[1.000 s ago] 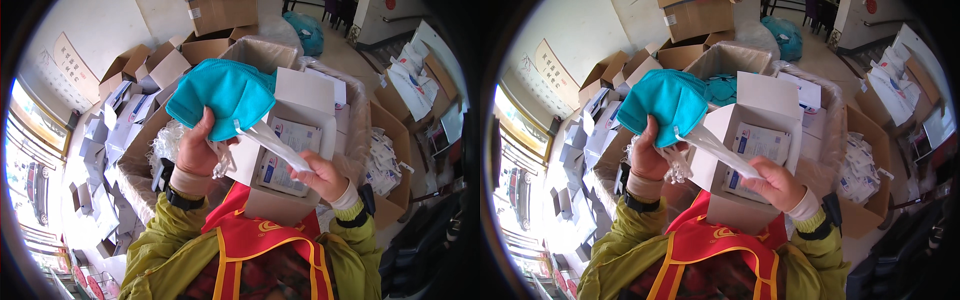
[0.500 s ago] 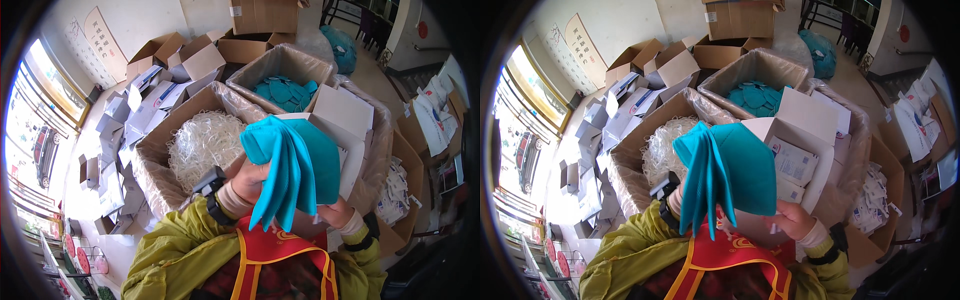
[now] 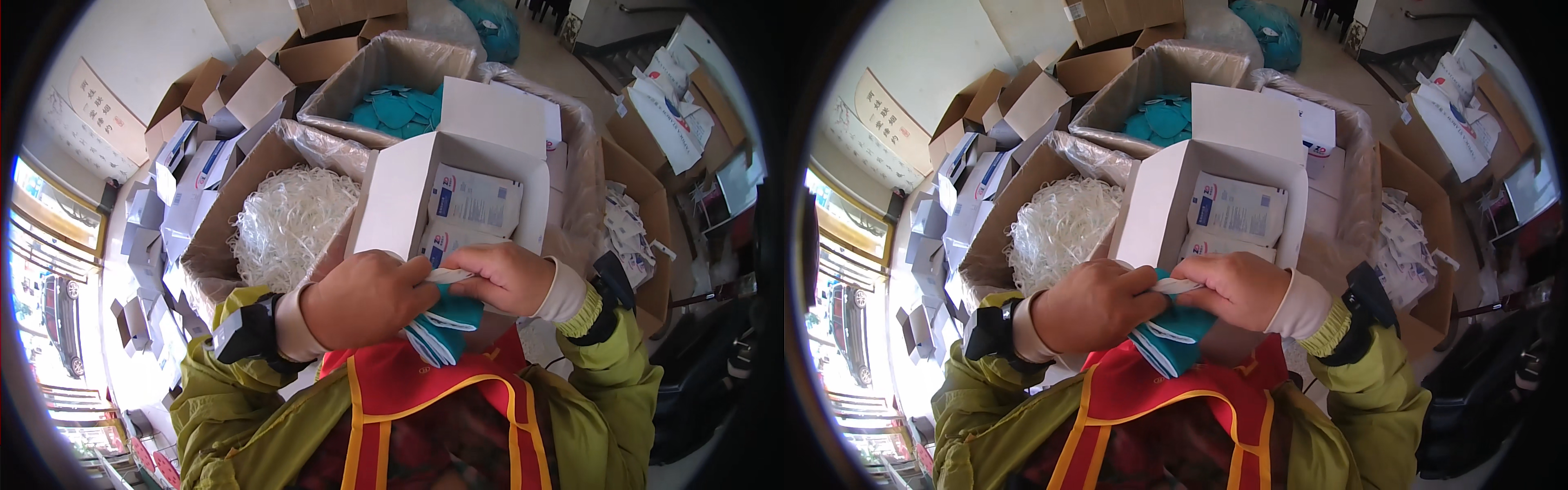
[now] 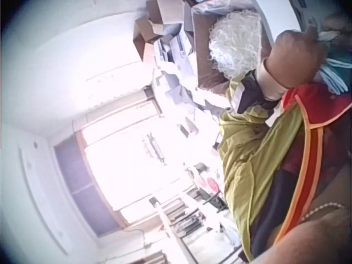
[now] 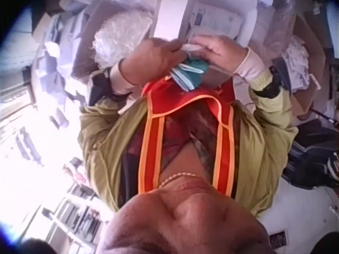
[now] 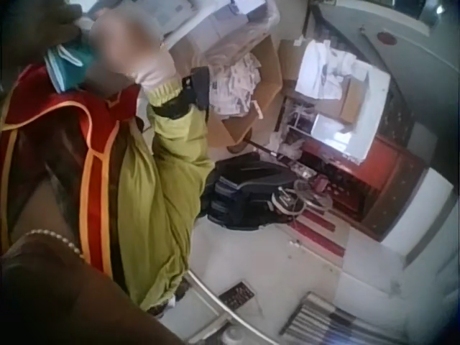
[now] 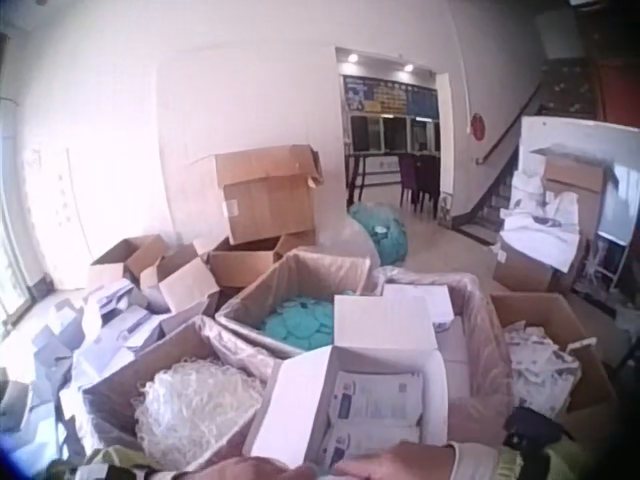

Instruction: Packing medical face masks into boxes and organizing mail envelopes in a workshop.

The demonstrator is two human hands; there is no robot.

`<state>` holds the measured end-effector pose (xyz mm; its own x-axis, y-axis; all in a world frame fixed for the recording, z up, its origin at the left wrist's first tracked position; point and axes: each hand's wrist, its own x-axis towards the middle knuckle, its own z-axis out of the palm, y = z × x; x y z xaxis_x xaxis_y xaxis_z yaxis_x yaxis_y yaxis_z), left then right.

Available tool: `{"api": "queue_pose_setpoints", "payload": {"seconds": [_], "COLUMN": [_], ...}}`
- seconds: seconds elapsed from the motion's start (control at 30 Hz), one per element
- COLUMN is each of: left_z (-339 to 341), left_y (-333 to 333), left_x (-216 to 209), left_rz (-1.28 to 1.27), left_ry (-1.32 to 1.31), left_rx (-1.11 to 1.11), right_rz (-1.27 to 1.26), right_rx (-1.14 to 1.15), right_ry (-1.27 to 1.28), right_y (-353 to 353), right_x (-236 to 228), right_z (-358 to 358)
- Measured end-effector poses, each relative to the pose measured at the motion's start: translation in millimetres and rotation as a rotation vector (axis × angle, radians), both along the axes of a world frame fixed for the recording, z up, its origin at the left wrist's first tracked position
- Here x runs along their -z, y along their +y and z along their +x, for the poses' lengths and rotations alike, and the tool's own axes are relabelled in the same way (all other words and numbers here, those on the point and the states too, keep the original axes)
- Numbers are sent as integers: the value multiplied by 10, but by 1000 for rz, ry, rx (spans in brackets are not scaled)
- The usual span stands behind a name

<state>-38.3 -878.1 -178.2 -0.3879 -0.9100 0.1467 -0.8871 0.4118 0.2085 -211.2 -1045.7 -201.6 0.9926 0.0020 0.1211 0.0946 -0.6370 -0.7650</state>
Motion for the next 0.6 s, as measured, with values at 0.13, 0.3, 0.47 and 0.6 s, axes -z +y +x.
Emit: {"api": "queue_pose_setpoints", "payload": {"seconds": [0.13, 0.3, 0.47, 0.6], "left_z": [-9, -18, 58, 4], "left_y": [-13, -66, -7, 27], "left_x": [37, 54, 9, 123], "left_rz": [-5, 1, 39, -8], "left_ry": [-55, -42, -39, 19], "left_rx": [40, 65, 35, 35], "right_rz": [-153, -292, -180, -156], "right_rx": [-9, 34, 11, -114], "right_ry": [-60, -12, 125, 65], "right_y": [25, 104, -40, 11], "right_x": [-94, -149, -141, -100], "right_z": [-66, -48, -70, 2]}}
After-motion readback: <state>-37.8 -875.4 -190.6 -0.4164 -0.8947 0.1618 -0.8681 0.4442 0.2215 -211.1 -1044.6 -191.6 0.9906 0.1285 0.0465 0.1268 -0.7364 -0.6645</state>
